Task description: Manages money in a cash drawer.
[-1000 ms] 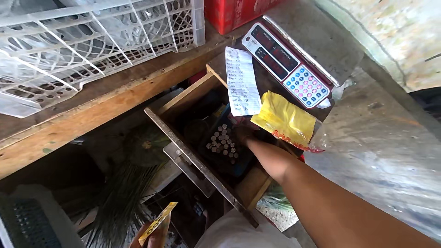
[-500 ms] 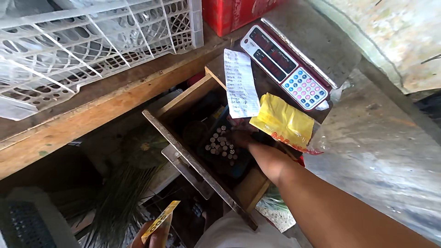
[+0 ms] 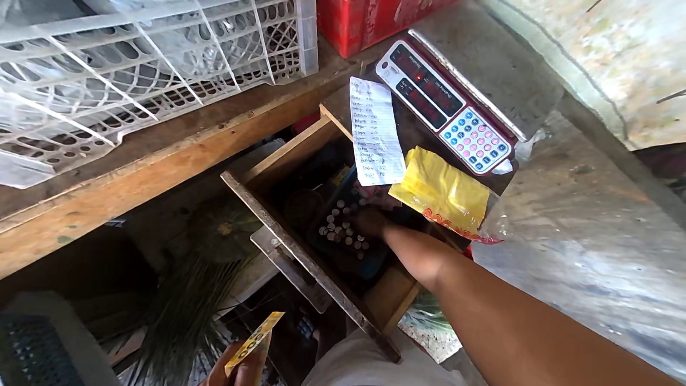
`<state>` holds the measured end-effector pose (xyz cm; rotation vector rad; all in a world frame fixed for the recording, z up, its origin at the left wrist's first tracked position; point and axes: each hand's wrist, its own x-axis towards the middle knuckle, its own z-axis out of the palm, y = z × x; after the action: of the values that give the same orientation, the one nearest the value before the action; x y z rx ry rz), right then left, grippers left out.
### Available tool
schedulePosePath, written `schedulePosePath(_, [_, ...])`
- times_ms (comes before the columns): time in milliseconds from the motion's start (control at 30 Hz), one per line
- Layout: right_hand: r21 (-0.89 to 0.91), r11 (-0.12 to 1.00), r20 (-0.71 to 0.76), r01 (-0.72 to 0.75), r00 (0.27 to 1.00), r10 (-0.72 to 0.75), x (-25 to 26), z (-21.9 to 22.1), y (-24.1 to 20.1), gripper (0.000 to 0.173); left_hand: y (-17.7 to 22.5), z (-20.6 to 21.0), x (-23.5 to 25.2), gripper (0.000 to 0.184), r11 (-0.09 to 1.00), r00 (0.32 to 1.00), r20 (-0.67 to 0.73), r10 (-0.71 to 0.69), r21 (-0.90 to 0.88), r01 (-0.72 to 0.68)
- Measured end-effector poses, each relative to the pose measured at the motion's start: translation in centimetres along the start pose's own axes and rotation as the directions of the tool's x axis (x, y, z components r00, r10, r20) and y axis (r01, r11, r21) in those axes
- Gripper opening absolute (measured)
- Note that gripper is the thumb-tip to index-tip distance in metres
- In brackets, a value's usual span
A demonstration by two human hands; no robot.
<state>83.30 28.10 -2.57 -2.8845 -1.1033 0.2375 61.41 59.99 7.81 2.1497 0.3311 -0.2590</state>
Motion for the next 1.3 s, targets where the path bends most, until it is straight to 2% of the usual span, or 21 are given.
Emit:
schedulePosePath(33, [0.104, 0.992, 0.148, -0.070, 0.987, 0.054, 0.9, 2.9, 1.1, 0.038, 0.0, 0.0, 0.0, 0.035, 1.000, 1.000, -0.001, 0.005, 0.003, -0.005])
schedulePosePath(67, [0.144, 0.967, 0.359, -0.208, 0.922, 0.145, 2.3, 4.1, 1.6, 0.047, 0.1, -0.1, 0.1, 0.035, 1.000, 1.000, -0.006, 0.009, 0.006, -0.009])
schedulePosePath(100, [0.145, 0.938, 0.444, -0.314, 0.868, 0.222, 3.2, 4.9, 1.8, 0.052, 0.1, -0.2, 0.1, 0.034, 1.000, 1.000, -0.009, 0.011, 0.012, -0.011])
schedulePosePath(167, [0.134, 0.896, 0.467, -0.424, 0.824, 0.320, 3.8, 4.7, 1.5, 0.056, 0.0, -0.3, 0.1, 0.036, 1.000, 1.000, -0.011, 0.004, 0.021, -0.003])
schedulePosePath(233, [0.144, 0.910, 0.502, -0.388, 0.821, 0.271, 3.8, 3.9, 0.8, 0.054, -0.2, -0.3, 0.2, 0.038, 1.000, 1.000, -0.009, 0.006, 0.018, -0.006])
schedulePosePath(333, [0.139, 0.964, 0.623, -0.228, 0.777, 0.095, 3.5, 3.9, 0.0, 0.059, -0.1, -0.3, 0.2, 0.037, 0.999, 1.000, 0.002, -0.001, 0.033, 0.001])
schedulePosePath(400, [0.134, 0.957, 0.622, -0.257, 0.774, 0.121, 3.3, 5.2, -0.2, 0.056, 0.2, -0.4, 0.2, 0.036, 0.999, 1.000, 0.007, -0.005, 0.044, 0.004])
schedulePosePath(533, [0.148, 0.893, 0.574, -0.425, 0.772, 0.272, 3.7, 3.4, -0.2, 0.058, 0.2, -0.6, 0.3, 0.035, 1.000, 1.000, -0.006, 0.001, 0.022, -0.001])
schedulePosePath(600, [0.141, 0.924, 0.582, -0.356, 0.785, 0.214, 3.6, 2.5, 0.0, 0.061, 0.1, -0.6, 0.3, 0.035, 1.000, 1.000, -0.005, -0.006, 0.021, 0.006])
schedulePosePath(700, [0.127, 0.962, 0.638, -0.242, 0.762, 0.108, 3.2, 3.5, -0.1, 0.061, 0.1, -0.6, 0.3, 0.035, 0.999, 1.000, 0.008, -0.004, 0.035, 0.004])
schedulePosePath(767, [0.142, 0.937, 0.630, -0.318, 0.760, 0.162, 3.3, 4.6, -0.2, 0.060, 0.1, -0.7, 0.3, 0.035, 0.999, 1.000, 0.004, 0.001, 0.044, -0.001])
schedulePosePath(833, [0.151, 0.892, 0.620, -0.426, 0.743, 0.250, 4.0, 3.9, -0.5, 0.061, 0.0, -0.7, 0.3, 0.034, 0.999, 1.000, -0.005, 0.000, 0.047, 0.000])
schedulePosePath(900, [0.190, 0.874, 0.568, -0.448, 0.776, 0.274, 4.5, 3.3, 0.2, 0.062, -0.1, -0.8, 0.2, 0.034, 0.999, 1.000, -0.003, -0.001, 0.051, 0.001])
schedulePosePath(967, [0.267, 0.853, 0.484, -0.448, 0.828, 0.283, 4.6, 2.4, 1.7, 0.056, -0.3, -0.8, 0.2, 0.035, 0.998, 1.000, 0.001, 0.000, 0.056, 0.000])
schedulePosePath(1033, [0.300, 0.816, 0.410, -0.493, 0.840, 0.357, 4.5, 1.9, 3.7, 0.049, -0.5, -0.9, 0.1, 0.035, 0.998, 1.000, -0.008, -0.004, 0.063, 0.005])
schedulePosePath(1100, [0.358, 0.733, 0.376, -0.579, 0.808, 0.454, 4.3, 2.1, 5.6, 0.046, -0.4, -0.8, 0.0, 0.036, 0.998, 1.000, -0.010, -0.013, 0.063, 0.013])
schedulePosePath(1167, [0.456, 0.599, 0.313, -0.658, 0.749, 0.584, 3.8, 3.2, 6.9, 0.040, -0.4, -0.7, 0.0, 0.036, 0.998, 1.000, 0.000, -0.020, 0.054, 0.020])
schedulePosePath(1300, [0.473, 0.388, 0.396, -0.791, 0.584, 0.708, 3.9, 1.9, 6.1, 0.038, -0.1, -0.5, 0.2, 0.036, 0.998, 1.000, 0.020, -0.011, 0.061, 0.010])
